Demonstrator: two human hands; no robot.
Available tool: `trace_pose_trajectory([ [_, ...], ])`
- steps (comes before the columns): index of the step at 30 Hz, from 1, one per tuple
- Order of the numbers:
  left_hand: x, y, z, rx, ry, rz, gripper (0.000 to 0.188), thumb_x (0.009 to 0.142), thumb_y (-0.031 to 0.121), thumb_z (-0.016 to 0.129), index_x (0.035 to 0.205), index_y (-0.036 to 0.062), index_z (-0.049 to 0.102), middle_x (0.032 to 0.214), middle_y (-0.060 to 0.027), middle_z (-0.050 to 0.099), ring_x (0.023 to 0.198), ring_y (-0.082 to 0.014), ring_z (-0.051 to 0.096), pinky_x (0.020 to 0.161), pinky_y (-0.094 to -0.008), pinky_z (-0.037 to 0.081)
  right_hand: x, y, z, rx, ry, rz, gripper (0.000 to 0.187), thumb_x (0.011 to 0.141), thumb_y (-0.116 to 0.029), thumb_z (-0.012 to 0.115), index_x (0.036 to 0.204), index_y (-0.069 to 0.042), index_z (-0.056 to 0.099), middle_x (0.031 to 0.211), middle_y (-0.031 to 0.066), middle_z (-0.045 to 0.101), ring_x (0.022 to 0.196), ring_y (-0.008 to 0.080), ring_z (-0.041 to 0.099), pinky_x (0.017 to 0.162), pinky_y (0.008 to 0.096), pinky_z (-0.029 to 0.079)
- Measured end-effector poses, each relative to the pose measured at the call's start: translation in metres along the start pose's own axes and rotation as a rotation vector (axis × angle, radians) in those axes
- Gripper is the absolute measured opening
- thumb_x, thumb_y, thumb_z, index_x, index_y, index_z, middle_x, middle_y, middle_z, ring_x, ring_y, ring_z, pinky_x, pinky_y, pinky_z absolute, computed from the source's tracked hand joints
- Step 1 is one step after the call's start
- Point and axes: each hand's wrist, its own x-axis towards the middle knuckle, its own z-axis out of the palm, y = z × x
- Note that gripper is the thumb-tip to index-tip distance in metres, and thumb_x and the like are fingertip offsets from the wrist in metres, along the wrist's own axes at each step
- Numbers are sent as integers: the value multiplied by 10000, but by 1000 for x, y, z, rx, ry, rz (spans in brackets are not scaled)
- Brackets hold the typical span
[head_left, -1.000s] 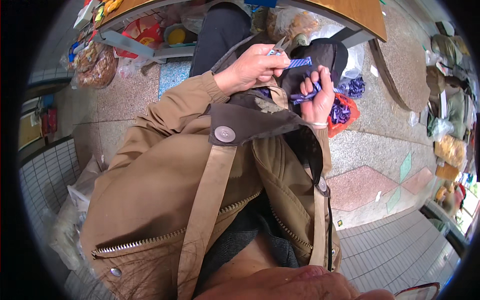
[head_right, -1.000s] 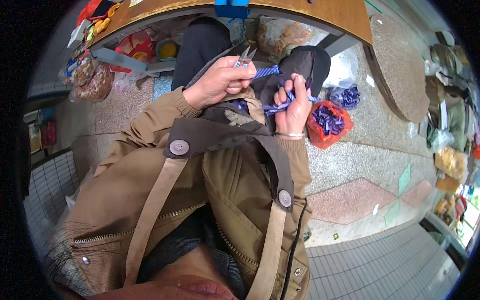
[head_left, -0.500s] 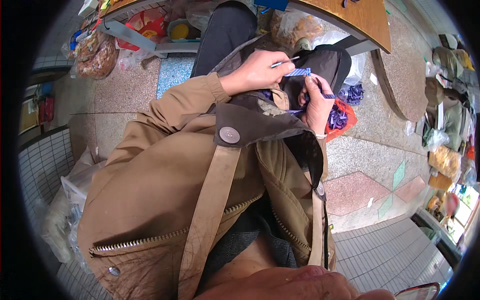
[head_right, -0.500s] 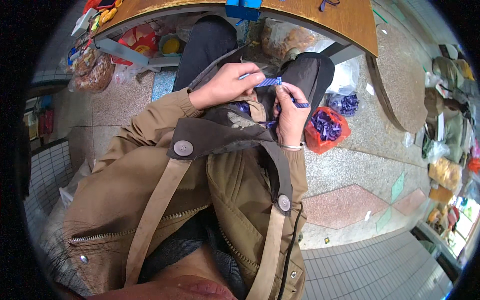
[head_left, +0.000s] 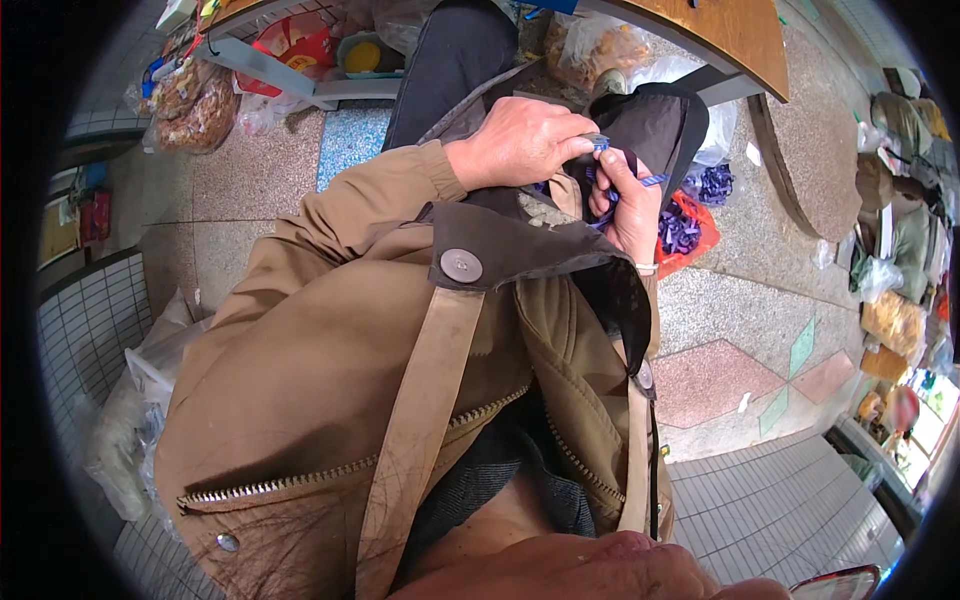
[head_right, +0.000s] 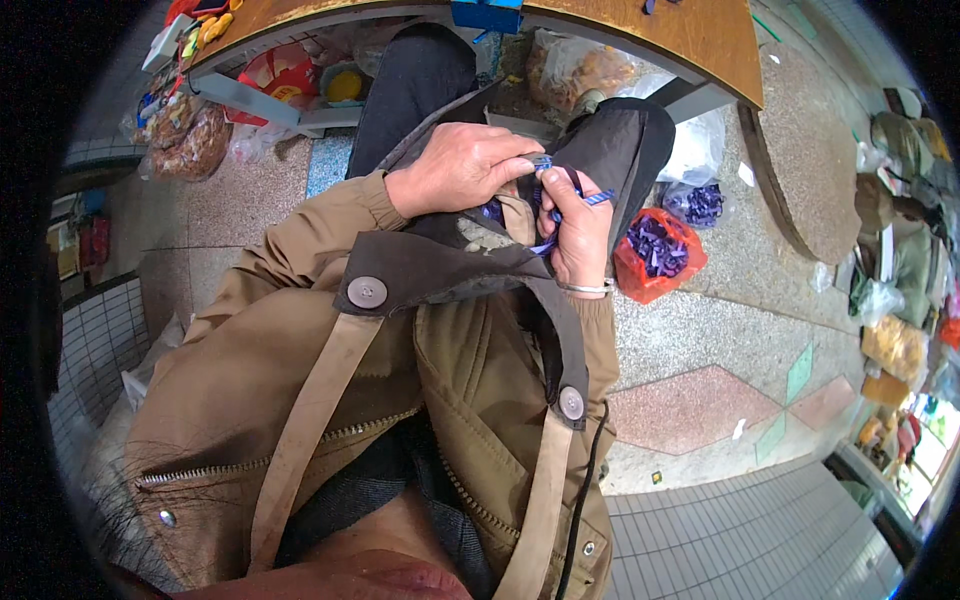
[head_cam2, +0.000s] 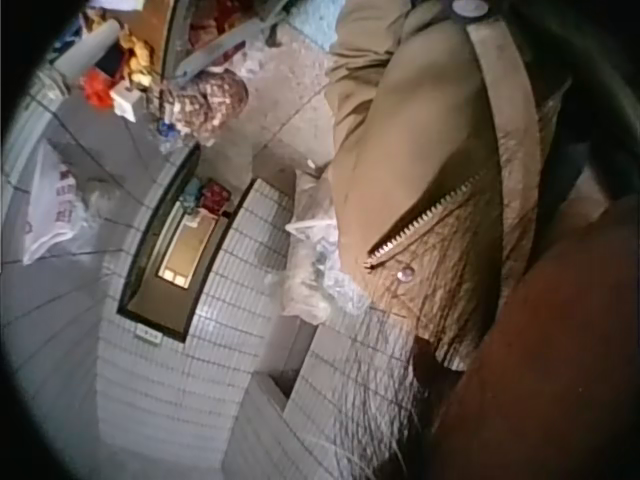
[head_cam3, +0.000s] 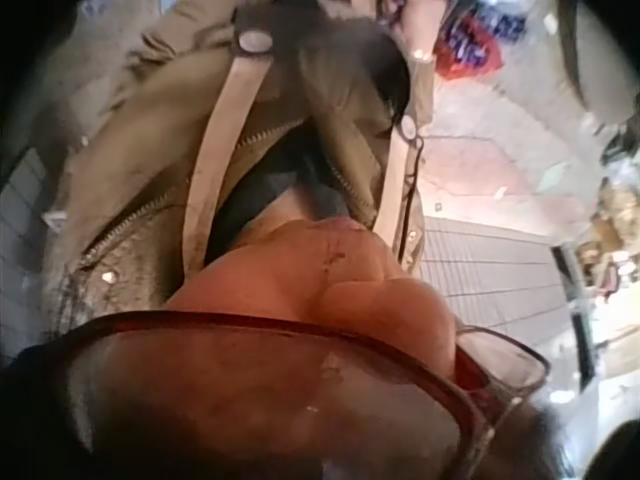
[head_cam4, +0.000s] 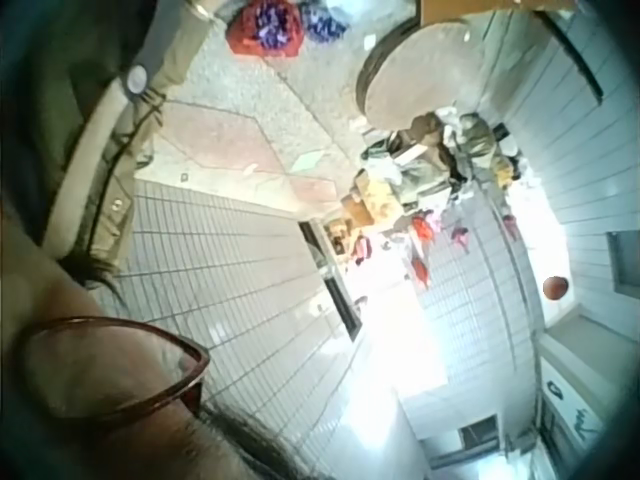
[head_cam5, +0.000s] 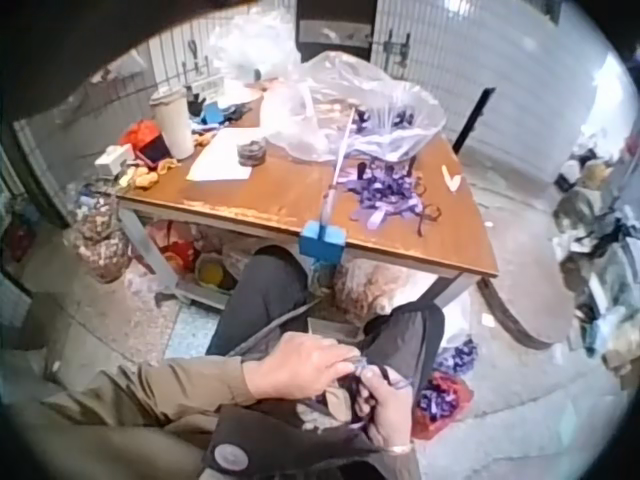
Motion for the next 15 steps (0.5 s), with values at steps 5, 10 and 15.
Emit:
trace_pose_trajectory([
  [5,-1,0,1,10,-4,7,199,863,232,618,966,75,685,833,-109,681,711,-291,651,585,-361,503,0,1,-1,2,-7,-11,108,873,-116,640,844,-15,618,625,-23,511,457,37,411,404,190,298],
  [10,-1,-1,0,-31,-30,-7,185,873,209,605,952,66,691,846,-126,681,741,-303,656,617,-363,514,0,3,-1,-3,-21,-15,95,871,-106,643,870,-13,629,629,-27,515,463,31,414,406,185,302],
  [15,2,-1,-1,-185,-71,-135,193,883,211,603,960,50,675,835,-136,680,746,-280,665,618,-344,505,0,3,-1,18,3,-30,95,878,-97,635,908,-6,641,633,-25,521,464,31,417,406,182,304],
])
